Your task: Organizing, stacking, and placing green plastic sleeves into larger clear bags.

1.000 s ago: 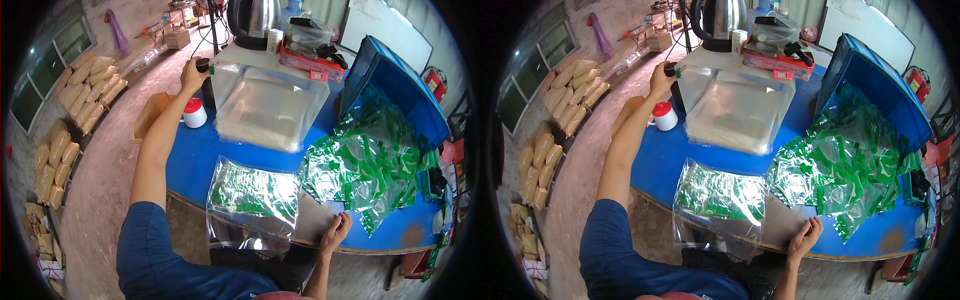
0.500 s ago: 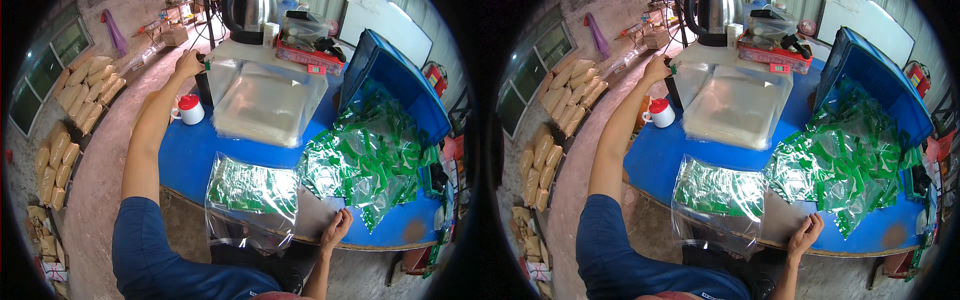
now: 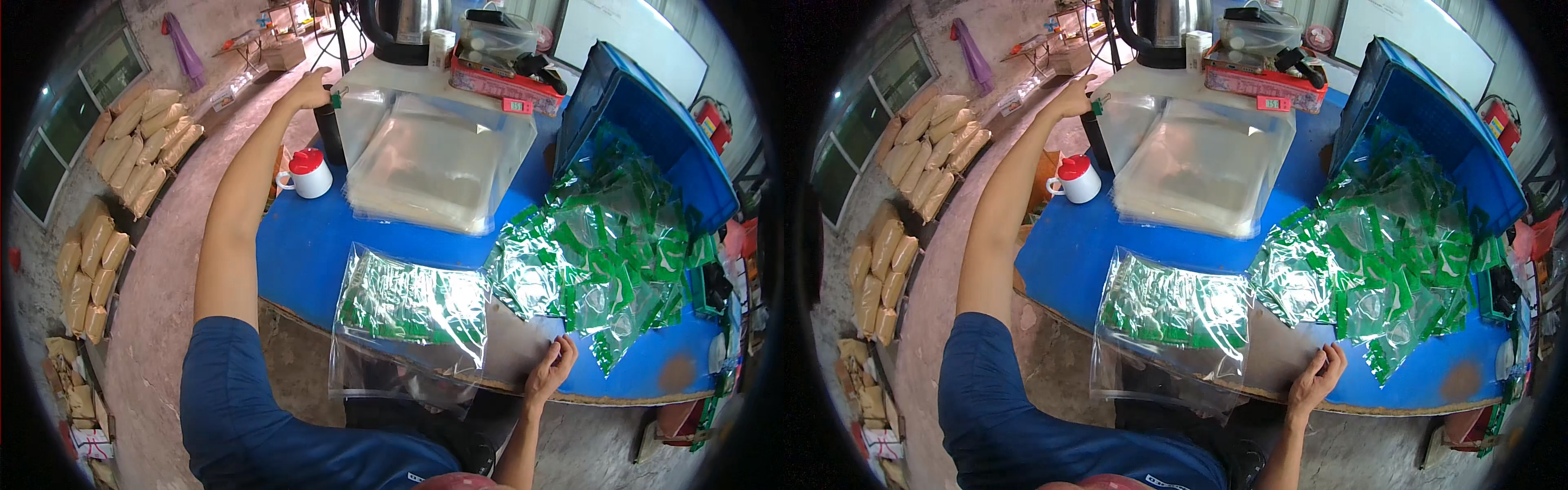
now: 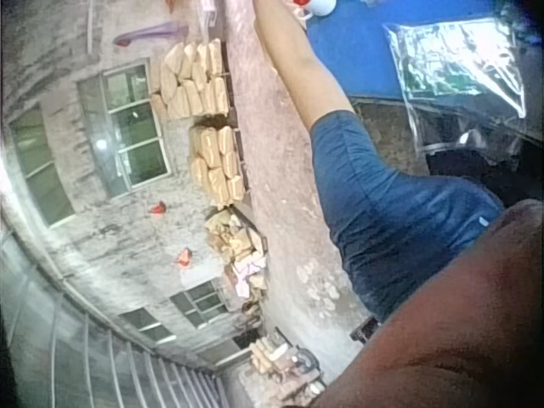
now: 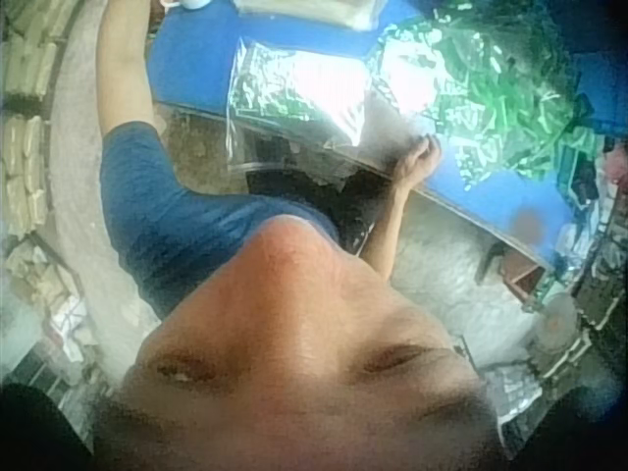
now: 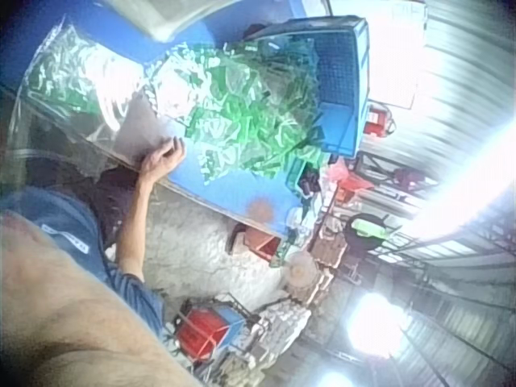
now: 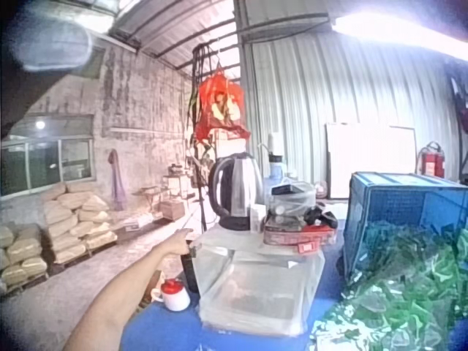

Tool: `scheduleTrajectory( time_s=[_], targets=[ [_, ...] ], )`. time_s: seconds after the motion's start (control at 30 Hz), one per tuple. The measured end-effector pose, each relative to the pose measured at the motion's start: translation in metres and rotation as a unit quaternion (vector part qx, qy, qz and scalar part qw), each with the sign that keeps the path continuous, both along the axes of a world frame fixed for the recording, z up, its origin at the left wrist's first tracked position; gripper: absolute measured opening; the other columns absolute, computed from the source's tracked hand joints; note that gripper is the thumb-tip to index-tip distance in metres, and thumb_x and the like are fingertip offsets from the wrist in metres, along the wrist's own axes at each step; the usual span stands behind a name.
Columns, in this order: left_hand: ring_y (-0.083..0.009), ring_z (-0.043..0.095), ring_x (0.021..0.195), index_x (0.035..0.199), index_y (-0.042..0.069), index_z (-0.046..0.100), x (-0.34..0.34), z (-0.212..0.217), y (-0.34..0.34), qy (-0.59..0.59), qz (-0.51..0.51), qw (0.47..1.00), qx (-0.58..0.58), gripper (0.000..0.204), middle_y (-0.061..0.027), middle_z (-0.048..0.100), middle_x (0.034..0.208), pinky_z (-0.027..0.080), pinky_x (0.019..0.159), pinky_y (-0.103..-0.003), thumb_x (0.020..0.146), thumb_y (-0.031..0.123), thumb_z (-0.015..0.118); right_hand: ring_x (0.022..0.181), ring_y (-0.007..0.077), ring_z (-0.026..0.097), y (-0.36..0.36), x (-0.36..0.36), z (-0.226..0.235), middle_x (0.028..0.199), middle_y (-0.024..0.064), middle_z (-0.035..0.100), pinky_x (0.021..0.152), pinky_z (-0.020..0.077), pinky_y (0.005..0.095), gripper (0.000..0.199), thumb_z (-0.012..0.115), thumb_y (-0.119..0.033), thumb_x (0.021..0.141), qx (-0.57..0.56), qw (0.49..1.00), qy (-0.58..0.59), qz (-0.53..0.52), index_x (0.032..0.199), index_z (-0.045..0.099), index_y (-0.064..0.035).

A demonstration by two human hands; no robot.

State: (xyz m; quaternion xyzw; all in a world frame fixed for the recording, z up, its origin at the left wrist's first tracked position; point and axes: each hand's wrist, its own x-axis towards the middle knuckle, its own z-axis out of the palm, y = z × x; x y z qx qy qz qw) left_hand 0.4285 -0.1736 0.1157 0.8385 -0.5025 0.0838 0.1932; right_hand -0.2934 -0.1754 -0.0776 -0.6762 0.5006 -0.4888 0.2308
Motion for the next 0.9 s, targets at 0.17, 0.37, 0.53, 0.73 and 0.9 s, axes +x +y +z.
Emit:
scheduleTrajectory(
  time_s=[0.17,0.37,0.53,0.73,0.9],
  targets=[
    [-0.0391,0.055,0.126,0.146,0.006,0.046,-0.018,0.023,-0.015,-0.014,0.129,0.980,0.152,0.079,-0.0277,0.054,0.139,0.048,0.103,-0.044,0.076,0.031,0.071,0.108,0.0225,0.057,0.002,-0.003,0.000,0.124,0.0140,0.056,0.088,0.0473,0.0313,0.025,0.051,-0.017,0.105,0.022,1.000,0.003,-0.011,0.113,0.061,0.0039],
    [-0.0344,0.058,0.124,0.143,0.003,0.050,-0.024,0.029,-0.012,0.123,-0.018,0.991,0.056,0.082,-0.0239,0.054,0.141,0.049,0.100,-0.039,0.080,0.049,0.076,0.109,0.0227,0.057,0.000,0.002,0.005,0.125,0.0147,0.055,0.092,0.0475,0.0318,0.025,0.050,-0.017,0.105,0.031,0.999,-0.014,-0.006,0.113,0.060,0.0048],
    [-0.0320,0.060,0.123,0.145,0.003,0.049,-0.008,0.030,-0.010,-0.034,0.096,0.991,0.092,0.075,-0.0252,0.059,0.136,0.049,0.099,-0.038,0.076,0.023,0.073,0.102,0.0207,0.057,-0.005,0.000,-0.004,0.125,0.0143,0.056,0.079,0.0460,0.0291,0.024,0.053,-0.017,0.103,0.004,1.000,-0.017,-0.003,0.113,0.062,0.0028],
    [-0.0365,0.061,0.119,0.141,-0.001,0.052,0.008,0.019,-0.008,0.233,-0.061,0.970,0.019,0.087,-0.0271,0.057,0.136,0.050,0.099,-0.042,0.079,0.058,0.071,0.104,0.0221,0.057,0.004,-0.005,-0.002,0.125,0.0146,0.056,0.081,0.0468,0.0298,0.022,0.054,-0.015,0.102,0.013,1.000,-0.019,-0.012,0.112,0.062,0.0030],
    [-0.0339,0.059,0.121,0.133,-0.011,0.055,0.077,0.039,0.022,-0.014,0.074,0.995,0.069,0.100,-0.0285,0.058,0.134,0.046,0.103,-0.044,0.070,0.063,0.080,0.110,0.0266,0.059,0.004,0.006,0.008,0.123,0.0172,0.058,0.094,0.0475,0.0334,0.018,0.055,-0.009,0.100,0.030,0.999,-0.026,-0.003,0.109,0.064,0.0040]
  ],
)
